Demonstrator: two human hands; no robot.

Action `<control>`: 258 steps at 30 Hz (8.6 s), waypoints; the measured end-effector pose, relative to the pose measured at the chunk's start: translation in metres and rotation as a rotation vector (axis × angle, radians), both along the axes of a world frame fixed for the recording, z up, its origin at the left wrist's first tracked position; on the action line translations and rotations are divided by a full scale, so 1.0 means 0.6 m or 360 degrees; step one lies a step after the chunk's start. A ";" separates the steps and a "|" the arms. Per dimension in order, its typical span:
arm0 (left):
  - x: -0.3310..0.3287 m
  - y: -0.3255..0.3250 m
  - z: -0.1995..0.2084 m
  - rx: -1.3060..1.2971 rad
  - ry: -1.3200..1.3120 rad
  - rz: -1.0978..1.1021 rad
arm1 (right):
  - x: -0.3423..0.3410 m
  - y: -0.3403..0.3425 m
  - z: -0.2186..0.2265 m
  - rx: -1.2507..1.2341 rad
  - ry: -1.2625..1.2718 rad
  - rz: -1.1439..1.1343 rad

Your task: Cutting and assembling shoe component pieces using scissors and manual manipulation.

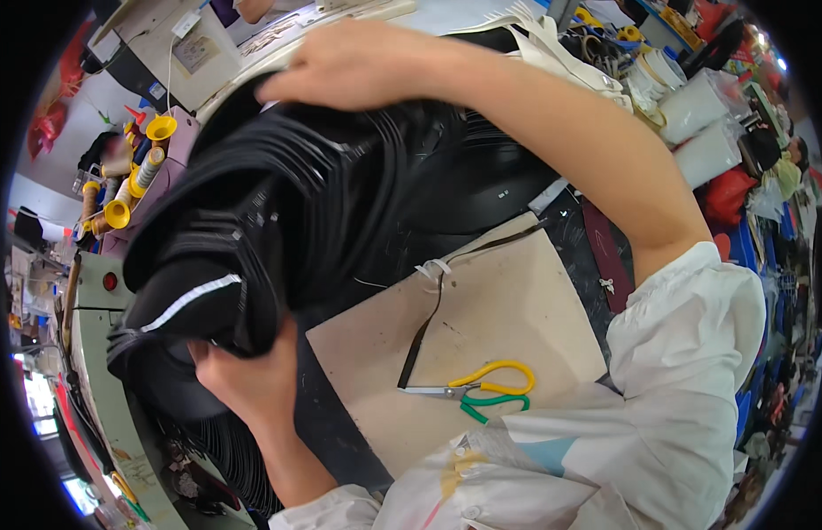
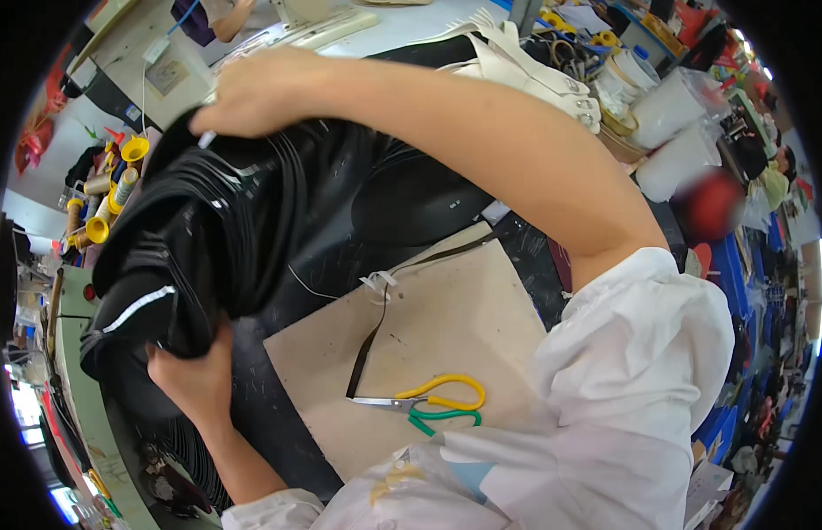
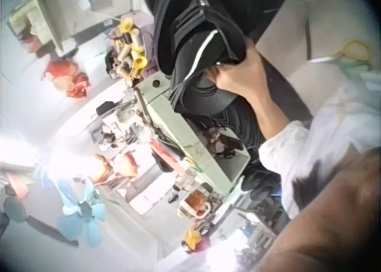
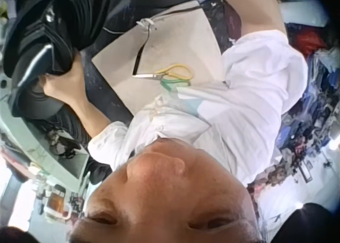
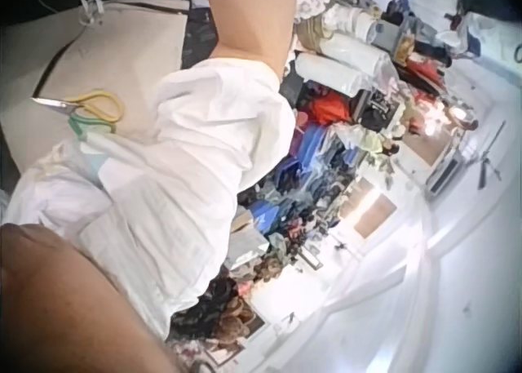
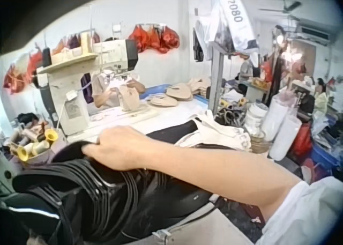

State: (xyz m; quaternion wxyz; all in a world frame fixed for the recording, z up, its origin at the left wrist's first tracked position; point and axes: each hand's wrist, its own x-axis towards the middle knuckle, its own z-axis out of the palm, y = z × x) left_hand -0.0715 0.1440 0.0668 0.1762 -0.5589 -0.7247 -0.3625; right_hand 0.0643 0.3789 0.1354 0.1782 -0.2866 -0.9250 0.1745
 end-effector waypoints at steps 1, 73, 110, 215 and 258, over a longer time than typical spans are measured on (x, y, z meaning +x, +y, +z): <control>0.011 -0.013 0.003 -0.0099 0.0054 -0.0081 | 0.020 -0.017 -0.008 -0.0167 -0.0134 -0.0076; -0.181 -0.627 -0.151 -0.0717 0.0330 0.0917 | -0.410 -0.450 -0.303 -0.0260 0.0329 0.1730; -0.028 0.039 -0.202 -0.0403 -0.2435 -0.0338 | 0.281 -0.297 -0.106 -0.1281 0.1408 0.0365; 0.083 -0.247 -0.062 -0.0302 -0.2478 -0.0370 | 0.129 -0.386 -0.183 -0.1204 0.0197 0.0372; 0.123 -0.246 -0.109 0.0421 -0.3020 -0.0458 | 0.207 -0.456 -0.275 -0.0510 0.0373 0.0260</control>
